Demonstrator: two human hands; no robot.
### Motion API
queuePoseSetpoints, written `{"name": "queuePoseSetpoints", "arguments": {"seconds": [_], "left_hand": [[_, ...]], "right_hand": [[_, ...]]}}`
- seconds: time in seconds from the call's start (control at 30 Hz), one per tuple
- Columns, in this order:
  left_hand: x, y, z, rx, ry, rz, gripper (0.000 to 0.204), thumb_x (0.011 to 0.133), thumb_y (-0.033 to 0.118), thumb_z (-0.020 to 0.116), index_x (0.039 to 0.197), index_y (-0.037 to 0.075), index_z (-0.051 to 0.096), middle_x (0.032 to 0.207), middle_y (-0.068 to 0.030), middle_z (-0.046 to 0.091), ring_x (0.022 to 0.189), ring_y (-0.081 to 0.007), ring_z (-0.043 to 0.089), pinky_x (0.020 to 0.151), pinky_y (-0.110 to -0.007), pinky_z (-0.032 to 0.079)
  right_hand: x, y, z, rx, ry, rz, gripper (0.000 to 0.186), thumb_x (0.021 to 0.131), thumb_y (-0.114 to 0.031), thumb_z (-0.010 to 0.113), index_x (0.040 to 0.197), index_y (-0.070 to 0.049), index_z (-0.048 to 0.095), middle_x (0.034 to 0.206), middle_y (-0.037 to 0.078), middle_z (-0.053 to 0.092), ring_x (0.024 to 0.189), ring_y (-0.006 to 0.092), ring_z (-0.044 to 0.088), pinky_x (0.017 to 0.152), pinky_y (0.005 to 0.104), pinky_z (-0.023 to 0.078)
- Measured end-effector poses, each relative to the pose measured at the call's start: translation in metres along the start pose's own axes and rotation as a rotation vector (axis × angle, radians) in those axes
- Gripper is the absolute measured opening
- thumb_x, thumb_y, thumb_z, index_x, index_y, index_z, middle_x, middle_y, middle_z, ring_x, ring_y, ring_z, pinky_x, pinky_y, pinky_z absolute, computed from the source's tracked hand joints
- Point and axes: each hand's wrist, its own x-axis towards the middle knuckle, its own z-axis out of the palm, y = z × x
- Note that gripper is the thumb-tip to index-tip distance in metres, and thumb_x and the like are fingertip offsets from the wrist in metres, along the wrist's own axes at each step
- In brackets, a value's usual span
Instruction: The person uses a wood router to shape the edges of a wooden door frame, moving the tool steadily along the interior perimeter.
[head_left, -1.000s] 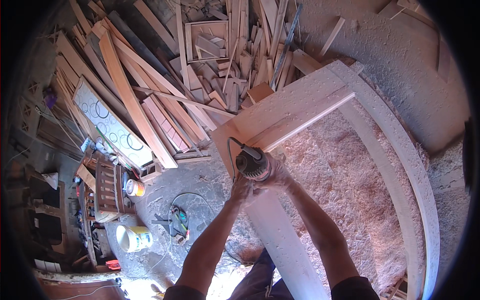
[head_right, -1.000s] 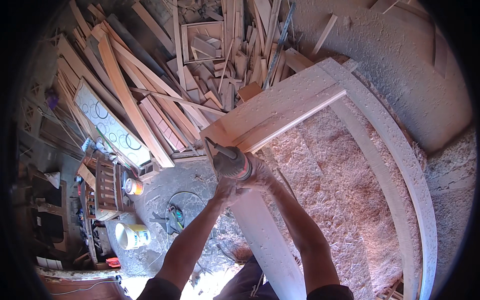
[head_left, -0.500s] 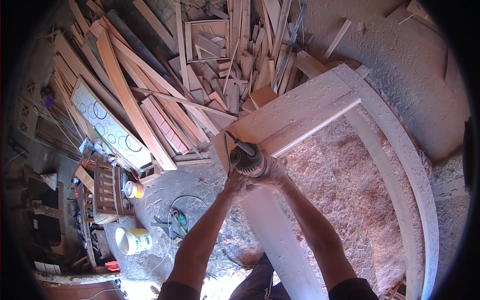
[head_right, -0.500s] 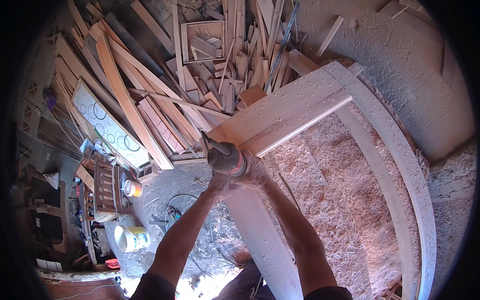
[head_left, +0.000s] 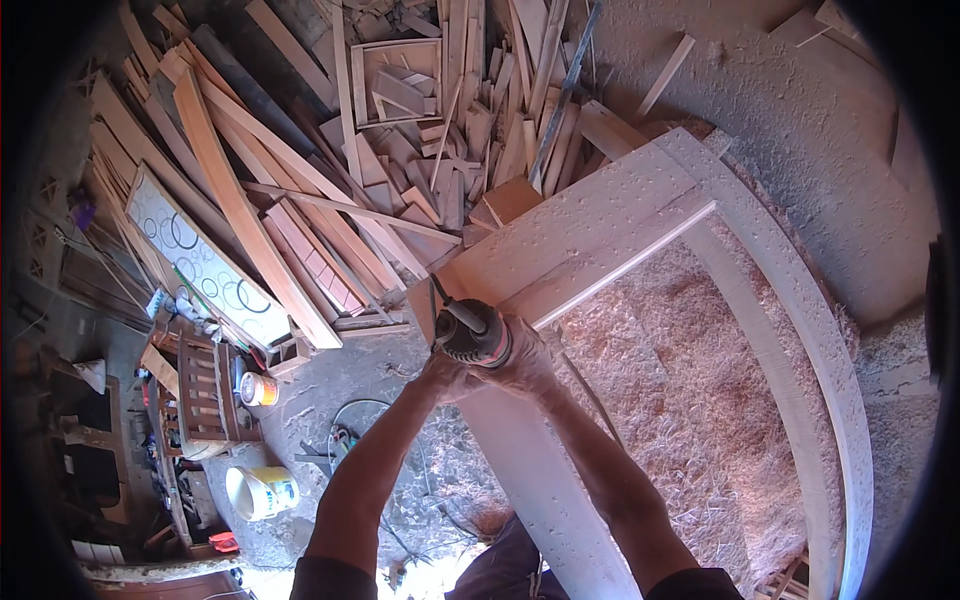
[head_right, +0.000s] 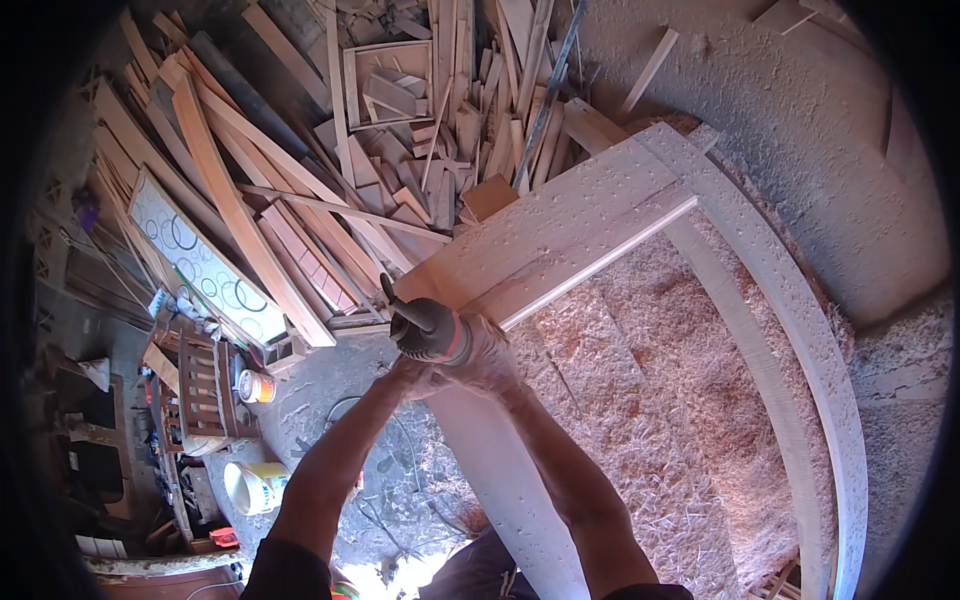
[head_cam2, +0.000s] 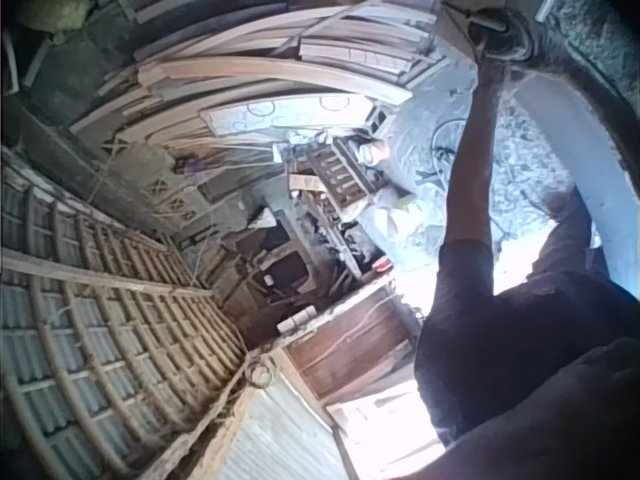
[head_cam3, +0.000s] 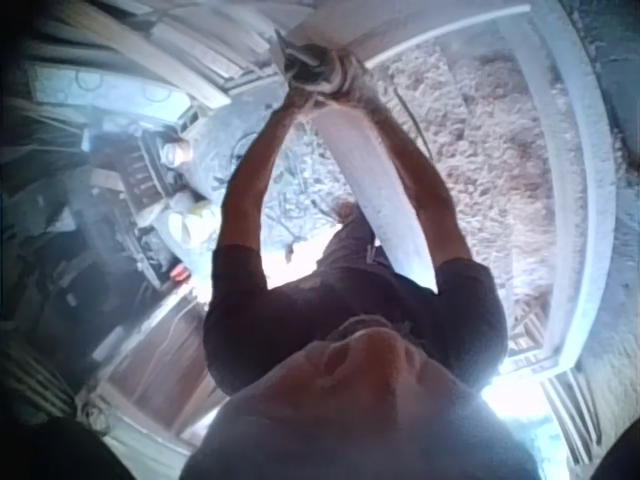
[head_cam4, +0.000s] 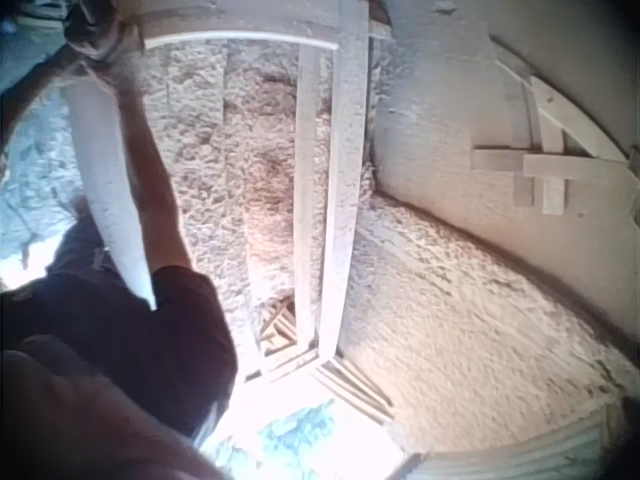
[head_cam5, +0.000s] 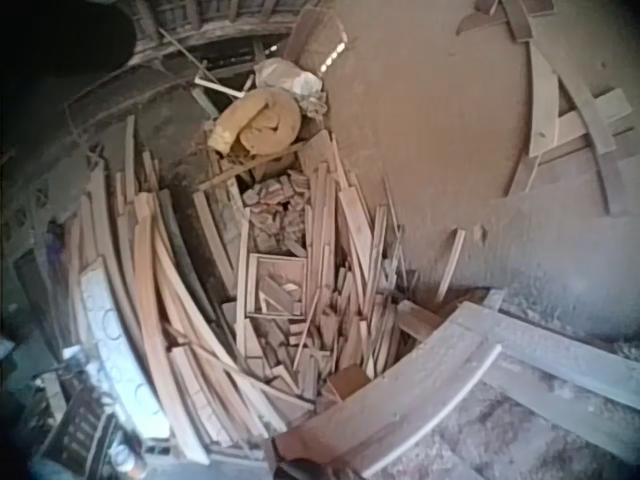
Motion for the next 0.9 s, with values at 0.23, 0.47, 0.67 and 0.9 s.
{"name": "queuePoseSetpoints", "arguments": {"seconds": [0.23,0.47,0.67,0.9], "left_hand": [[0.010,-0.032,0.013,-0.055,-0.076,0.069,0.092,0.090,0.051,0.077,0.164,0.016,0.035,0.169,-0.0135,0.033,0.159,-0.0333,0.027,0.134,-0.047,0.019],[0.065,0.011,-0.022,-0.071,-0.184,0.059,0.099,0.087,0.046,0.080,0.167,0.019,0.028,0.173,-0.0142,0.026,0.161,-0.0364,0.023,0.134,-0.049,0.017],[0.098,0.003,0.012,-0.077,-0.057,0.115,0.087,0.087,0.044,0.080,0.162,0.022,0.040,0.169,-0.0090,0.033,0.161,-0.0285,0.023,0.135,-0.049,0.014],[0.061,-0.018,0.040,-0.918,-0.009,-0.037,0.094,0.083,0.044,0.085,0.163,0.024,0.038,0.169,-0.0067,0.035,0.158,-0.0288,0.029,0.134,-0.047,0.022]], "right_hand": [[0.002,0.007,0.010,-0.125,0.093,-0.053,0.086,0.067,-0.044,0.098,0.132,-0.006,0.055,0.120,0.019,0.071,0.112,0.0386,0.071,0.095,0.0470,0.058],[0.017,0.026,-0.026,-0.107,0.097,0.065,0.081,0.069,-0.033,0.096,0.131,-0.004,0.052,0.116,0.020,0.070,0.106,0.0394,0.073,0.088,0.0454,0.060],[0.031,0.052,-0.045,0.061,0.133,0.043,0.087,0.070,-0.040,0.095,0.135,-0.005,0.047,0.115,0.023,0.074,0.106,0.0419,0.074,0.088,0.0471,0.060],[0.020,0.028,-0.022,0.057,-0.044,0.120,0.089,0.073,-0.024,0.097,0.141,-0.003,0.044,0.131,0.011,0.067,0.115,0.0191,0.068,0.100,0.0343,0.057]]}}
